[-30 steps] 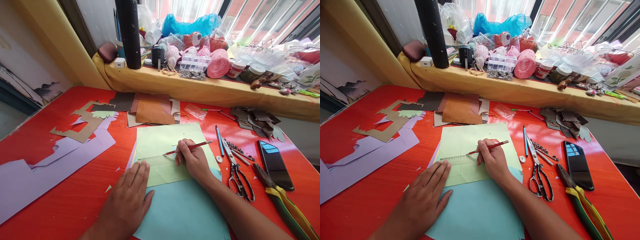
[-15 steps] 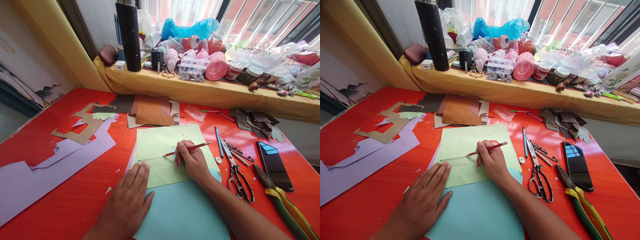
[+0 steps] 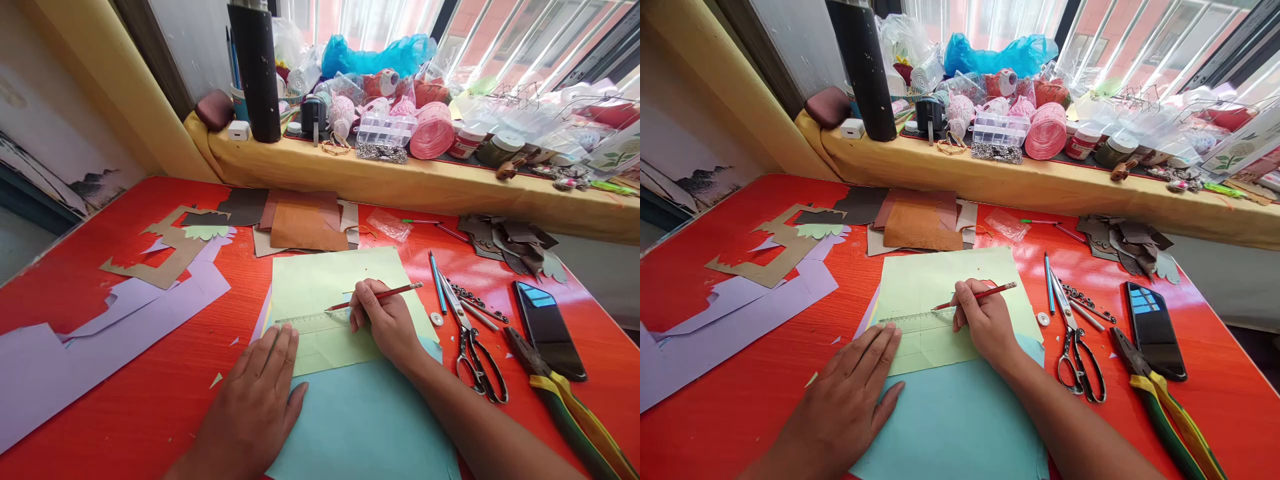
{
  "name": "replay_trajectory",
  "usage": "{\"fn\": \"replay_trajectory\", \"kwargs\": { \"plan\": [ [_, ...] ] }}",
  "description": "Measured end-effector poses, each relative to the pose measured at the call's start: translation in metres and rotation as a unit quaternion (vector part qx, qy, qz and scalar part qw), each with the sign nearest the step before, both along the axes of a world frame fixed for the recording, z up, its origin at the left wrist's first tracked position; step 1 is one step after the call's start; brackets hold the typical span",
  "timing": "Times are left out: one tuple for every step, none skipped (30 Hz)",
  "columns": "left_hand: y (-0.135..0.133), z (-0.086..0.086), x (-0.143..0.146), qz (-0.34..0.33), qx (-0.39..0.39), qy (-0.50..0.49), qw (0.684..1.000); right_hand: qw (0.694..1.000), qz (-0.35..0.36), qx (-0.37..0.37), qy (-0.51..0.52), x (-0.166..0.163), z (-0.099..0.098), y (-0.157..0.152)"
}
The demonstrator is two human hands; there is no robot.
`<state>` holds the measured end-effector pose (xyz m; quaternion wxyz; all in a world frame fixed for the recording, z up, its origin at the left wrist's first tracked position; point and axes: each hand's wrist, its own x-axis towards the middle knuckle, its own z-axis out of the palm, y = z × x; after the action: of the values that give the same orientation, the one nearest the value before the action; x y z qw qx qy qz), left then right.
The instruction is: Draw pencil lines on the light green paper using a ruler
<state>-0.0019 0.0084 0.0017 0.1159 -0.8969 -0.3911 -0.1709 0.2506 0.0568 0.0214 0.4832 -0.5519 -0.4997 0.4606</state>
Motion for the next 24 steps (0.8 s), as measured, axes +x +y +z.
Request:
{"fn": "replay_trajectory", "kwargs": {
  "plan": [
    [0.0001, -0.0005, -0.0002, -0.001, 0.0, -0.001, 1.0, 1.0, -0.002, -0.001, 0.002, 0.0001, -0.0005, 0.0],
    [0.0001, -0.0009, -0.0003, -0.001, 0.0, -0.002, 1.0, 1.0, -0.003, 0.0, 0.003, 0.0001, -0.0009, 0.0002],
    [0.0, -0.0012, -0.0004, 0.0, 0.0, -0.003, 1.0, 1.0, -0.003, 0.0, 0.002, 0.0002, -0.0013, 0.0004],
    [0.0, -0.0015, -0.0005, 0.0, -0.001, -0.002, 1.0, 1.0, -0.002, 0.002, 0.001, 0.0002, -0.0016, 0.0006],
    [0.0, -0.0016, -0.0005, 0.001, 0.0, -0.001, 1.0, 1.0, -0.001, 0.003, 0.0, 0.0003, -0.0018, 0.0009],
    [0.0, -0.0017, -0.0006, 0.0, 0.0, -0.001, 1.0, 1.0, 0.0, 0.004, -0.001, 0.0004, -0.0019, 0.0011],
    [0.0, -0.0018, -0.0006, -0.001, 0.002, 0.0, 1.0, 1.0, 0.0, 0.005, -0.003, 0.0004, -0.002, 0.0013],
    [0.0, -0.0019, -0.0006, -0.002, 0.003, 0.001, 1.0, 1.0, 0.001, 0.006, -0.004, 0.0005, -0.0022, 0.0014],
    [0.0, -0.0021, -0.0007, -0.003, 0.004, 0.001, 1.0, 1.0, 0.001, 0.006, -0.005, 0.0006, -0.0023, 0.0015],
    [0.0, -0.0024, -0.0007, -0.003, 0.004, 0.002, 1.0, 1.0, 0.002, 0.007, -0.007, 0.0007, -0.0025, 0.0016],
    [0.0, -0.0027, -0.0008, -0.003, 0.004, 0.002, 1.0, 1.0, 0.002, 0.007, -0.009, 0.0007, -0.0028, 0.0016],
    [0.0, -0.003, -0.0009, -0.003, 0.003, 0.003, 1.0, 1.0, 0.003, 0.007, -0.011, 0.0007, -0.0031, 0.0015],
    [0.0, -0.0033, -0.001, -0.002, 0.003, 0.003, 1.0, 1.0, 0.003, 0.007, -0.013, 0.0006, -0.0034, 0.0015],
    [0.0, -0.0036, -0.0011, -0.001, 0.003, 0.003, 1.0, 1.0, 0.003, 0.007, -0.015, 0.0005, -0.0038, 0.0013],
    [0.0001, -0.0038, -0.0012, -0.002, 0.004, 0.002, 1.0, 1.0, 0.002, 0.006, -0.017, 0.0003, -0.004, 0.0012],
    [0.0002, -0.0039, -0.0013, -0.003, 0.004, 0.002, 1.0, 1.0, 0.002, 0.005, -0.019, 0.0001, -0.0042, 0.0011],
    [0.0003, -0.0039, -0.0014, -0.005, 0.005, 0.003, 1.0, 1.0, 0.001, 0.004, -0.021, -0.0002, -0.0042, 0.0009],
    [0.0005, -0.0038, -0.0015, -0.007, 0.006, 0.003, 1.0, 1.0, 0.0, 0.003, -0.023, -0.0004, -0.0042, 0.0008],
    [0.0006, -0.0037, -0.0015, -0.009, 0.006, 0.004, 1.0, 1.0, -0.001, 0.002, -0.025, -0.0006, -0.004, 0.0007],
    [0.0008, -0.0035, -0.0014, -0.01, 0.006, 0.004, 1.0, 1.0, -0.001, 0.001, -0.027, -0.0008, -0.0038, 0.0007],
    [0.0009, -0.0033, -0.0013, -0.011, 0.006, 0.003, 1.0, 1.0, -0.001, 0.0, -0.028, -0.0009, -0.0035, 0.0007],
    [0.0009, -0.0031, -0.0011, -0.01, 0.005, 0.002, 1.0, 1.0, 0.0, 0.0, -0.028, -0.001, -0.0031, 0.0009],
    [0.001, -0.0028, -0.0009, -0.01, 0.005, 0.0, 1.0, 1.0, 0.0, 0.0, -0.029, -0.0011, -0.0028, 0.001],
    [0.001, -0.0026, -0.0008, -0.01, 0.004, -0.001, 1.0, 1.0, 0.001, 0.001, -0.029, -0.0012, -0.0025, 0.0012]
  ]
}}
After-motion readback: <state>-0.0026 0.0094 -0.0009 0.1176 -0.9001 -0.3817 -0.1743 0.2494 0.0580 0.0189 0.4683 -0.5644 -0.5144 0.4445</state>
